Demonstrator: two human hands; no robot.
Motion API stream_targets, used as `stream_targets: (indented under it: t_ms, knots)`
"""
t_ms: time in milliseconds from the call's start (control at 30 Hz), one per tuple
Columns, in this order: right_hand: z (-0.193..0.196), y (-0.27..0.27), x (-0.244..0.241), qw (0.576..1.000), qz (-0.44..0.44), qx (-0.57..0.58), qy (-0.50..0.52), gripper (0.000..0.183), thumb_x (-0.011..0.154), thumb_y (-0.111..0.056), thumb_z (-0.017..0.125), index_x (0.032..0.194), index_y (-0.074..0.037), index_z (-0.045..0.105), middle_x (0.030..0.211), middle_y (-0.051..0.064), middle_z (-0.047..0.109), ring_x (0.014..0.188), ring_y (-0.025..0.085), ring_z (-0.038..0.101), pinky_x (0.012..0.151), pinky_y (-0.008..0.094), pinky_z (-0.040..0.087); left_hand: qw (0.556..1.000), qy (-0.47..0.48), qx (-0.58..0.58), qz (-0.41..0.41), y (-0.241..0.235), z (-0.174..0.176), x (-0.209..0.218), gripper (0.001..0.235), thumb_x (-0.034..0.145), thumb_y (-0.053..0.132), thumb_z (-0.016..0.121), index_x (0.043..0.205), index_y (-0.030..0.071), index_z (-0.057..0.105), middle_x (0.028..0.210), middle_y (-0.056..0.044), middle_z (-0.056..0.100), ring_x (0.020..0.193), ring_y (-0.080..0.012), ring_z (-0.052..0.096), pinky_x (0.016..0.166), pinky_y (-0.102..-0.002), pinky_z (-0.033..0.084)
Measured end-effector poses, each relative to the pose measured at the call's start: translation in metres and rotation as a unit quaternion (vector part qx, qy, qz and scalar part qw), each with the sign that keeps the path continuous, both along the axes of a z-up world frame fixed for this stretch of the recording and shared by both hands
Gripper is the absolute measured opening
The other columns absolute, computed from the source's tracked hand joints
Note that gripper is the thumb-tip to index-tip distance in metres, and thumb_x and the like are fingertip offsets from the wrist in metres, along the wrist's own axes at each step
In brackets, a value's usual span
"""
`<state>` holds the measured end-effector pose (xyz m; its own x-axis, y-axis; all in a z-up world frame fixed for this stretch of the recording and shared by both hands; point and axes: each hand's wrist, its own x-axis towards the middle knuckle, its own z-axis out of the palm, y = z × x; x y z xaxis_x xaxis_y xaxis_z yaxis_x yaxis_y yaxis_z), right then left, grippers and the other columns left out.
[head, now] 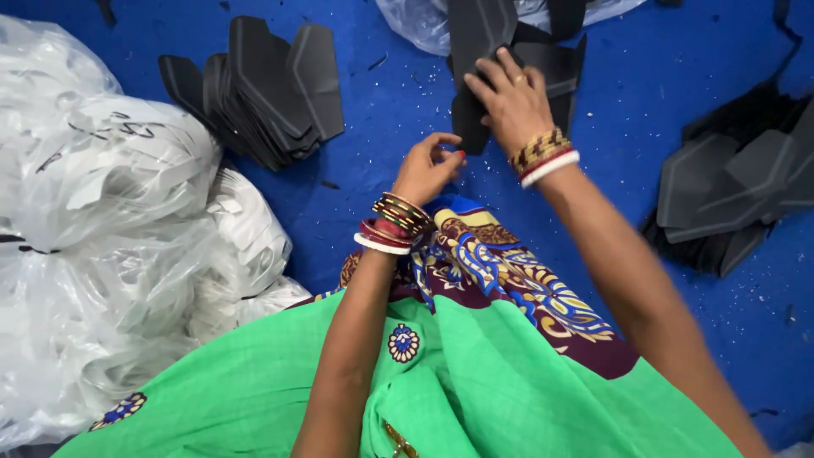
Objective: The person sorts and stacks black foam shoe components taken from a bag.
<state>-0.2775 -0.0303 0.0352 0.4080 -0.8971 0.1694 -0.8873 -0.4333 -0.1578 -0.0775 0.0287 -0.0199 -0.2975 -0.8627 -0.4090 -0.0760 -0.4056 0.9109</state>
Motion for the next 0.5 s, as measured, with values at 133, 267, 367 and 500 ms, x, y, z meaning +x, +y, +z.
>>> stream_targets:
  t_ms: [133,267,367,500]
  knots:
    - [-0.003,-0.023,-0.011,0.991,0.029,0.088,0.092,0.05,0.075,-0.03,0.091,0.116,-0.018,0.066,0.128,0.007,0.06,0.132,0.032,0.051,0.109,0.054,0.039,0.998,0.045,0.031,0.007,0.0,-0.012,0.002,0.038,0.094,0.018,0.068,0.128,0.001,0.062,0.091,-0.008,0.076,0.075,-0.0114,0.071,0.064,-0.025,0.057]
    - [-0.01,-0.02,-0.017,0.998,0.033,0.039,0.023,0.054,0.07,-0.03,0.092,0.116,-0.018,0.067,0.127,0.011,0.059,0.122,0.036,0.051,0.096,0.053,0.039,0.994,0.091,0.06,0.01,0.001,-0.019,-0.001,0.04,0.096,0.02,0.067,0.131,0.002,0.061,0.097,-0.008,0.076,0.08,-0.0119,0.071,0.067,-0.025,0.057]
    - [-0.001,-0.014,-0.009,0.996,-0.008,0.088,-0.012,0.066,0.07,-0.028,0.091,0.131,-0.017,0.067,0.13,0.015,0.058,0.117,0.04,0.05,0.087,0.053,0.041,0.994,0.077,0.08,-0.004,0.004,-0.014,0.0,0.041,0.096,0.024,0.067,0.132,0.004,0.06,0.101,-0.008,0.075,0.083,-0.0122,0.072,0.069,-0.025,0.058]
    - [0.005,0.006,-0.001,0.993,-0.104,0.036,-0.031,0.042,0.075,-0.026,0.089,0.105,-0.009,0.065,0.108,0.014,0.061,0.108,0.039,0.053,0.087,0.054,0.044,0.987,0.096,0.126,0.019,-0.005,0.017,-0.005,0.047,0.096,0.034,0.063,0.136,0.009,0.053,0.105,-0.008,0.074,0.088,-0.0155,0.072,0.073,-0.029,0.059]
